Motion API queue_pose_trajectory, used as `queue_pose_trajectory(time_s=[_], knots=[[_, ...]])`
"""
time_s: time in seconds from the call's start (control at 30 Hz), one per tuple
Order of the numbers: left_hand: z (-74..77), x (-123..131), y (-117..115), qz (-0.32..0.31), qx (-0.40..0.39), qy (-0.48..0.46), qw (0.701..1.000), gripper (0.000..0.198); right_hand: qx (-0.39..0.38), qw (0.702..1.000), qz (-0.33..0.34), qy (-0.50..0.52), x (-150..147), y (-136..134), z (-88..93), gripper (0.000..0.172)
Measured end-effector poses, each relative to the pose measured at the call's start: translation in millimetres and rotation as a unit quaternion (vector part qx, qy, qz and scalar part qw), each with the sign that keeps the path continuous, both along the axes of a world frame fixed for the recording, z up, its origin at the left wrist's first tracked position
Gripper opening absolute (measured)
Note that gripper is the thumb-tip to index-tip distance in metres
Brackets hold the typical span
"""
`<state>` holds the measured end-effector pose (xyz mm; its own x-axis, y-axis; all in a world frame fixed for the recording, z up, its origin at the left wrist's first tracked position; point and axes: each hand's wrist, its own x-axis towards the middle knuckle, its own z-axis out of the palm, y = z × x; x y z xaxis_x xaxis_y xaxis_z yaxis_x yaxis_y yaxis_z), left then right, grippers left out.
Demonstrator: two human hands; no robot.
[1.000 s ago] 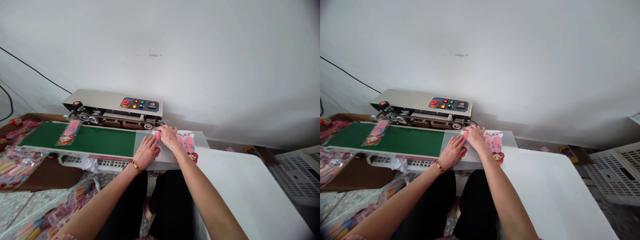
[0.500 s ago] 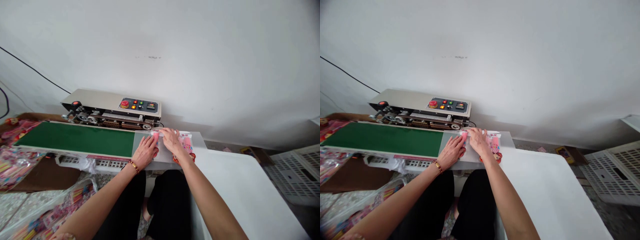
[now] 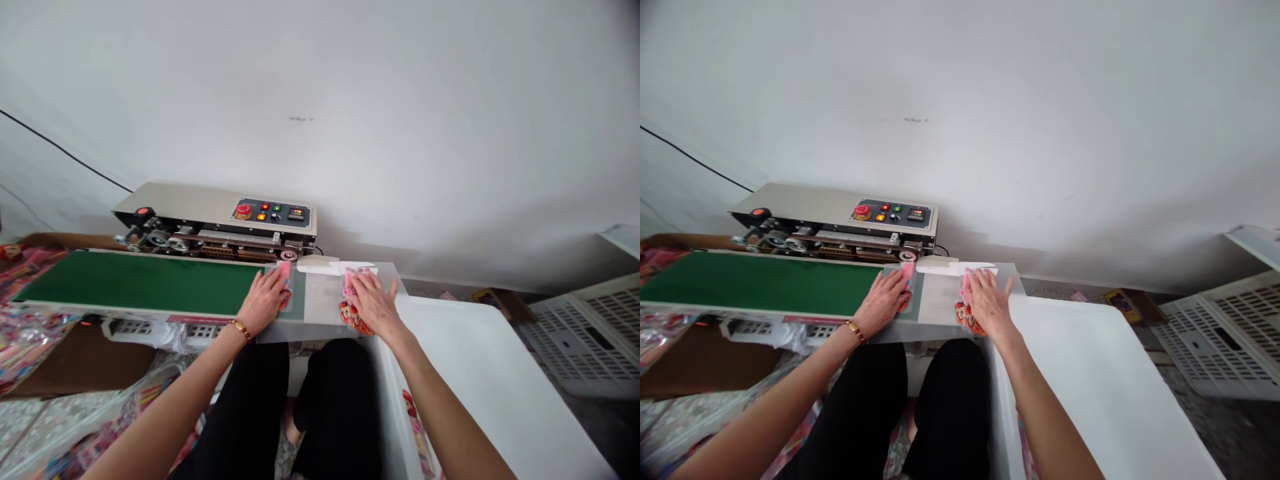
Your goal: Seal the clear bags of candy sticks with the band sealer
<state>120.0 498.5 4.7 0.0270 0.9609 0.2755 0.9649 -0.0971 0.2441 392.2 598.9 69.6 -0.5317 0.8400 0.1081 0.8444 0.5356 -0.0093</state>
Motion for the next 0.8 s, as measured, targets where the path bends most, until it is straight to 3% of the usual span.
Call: queue_pose_trajectory(time_s=[0.1,0.2,0.27,0.33,0.43,0.6,0.7,0.8], knots=[[-0.5,-37,-12,0.014,-0.012,-0.001,1.000,0.038,-0.007,0.999,0.026,-0.017,-2,-8,-8.6,0.043],[3.6,-65,-22,0.074,-0.013,0.021,0.997,0.038,-0.025,0.997,0.068,-0.005,-36,-13,-17.9,0.037],[9.1,-65,-25,0.116,-0.002,0.029,0.993,0.039,-0.045,0.995,0.082,0.024,-66,-18,-22.4,0.039],[14.1,-49,-24,0.109,0.007,0.023,0.994,0.039,-0.069,0.993,0.071,0.065,-91,-23,-23.8,0.043],[16.5,-3,-17,0.042,0.029,-0.001,0.999,0.038,-0.094,0.987,0.042,0.124,-104,-25,-19.7,0.047],[12.2,74,5,-0.012,0.055,-0.040,0.998,0.041,-0.046,0.992,0.002,0.120,-61,-14,-9.6,0.045],[10.3,89,17,-0.009,0.041,-0.029,0.999,0.048,-0.027,0.996,-0.009,0.086,-38,-8,-7.9,0.040],[10.2,81,20,-0.020,0.024,-0.012,0.999,0.050,-0.031,0.996,0.001,0.082,-41,-3,-7.5,0.037]])
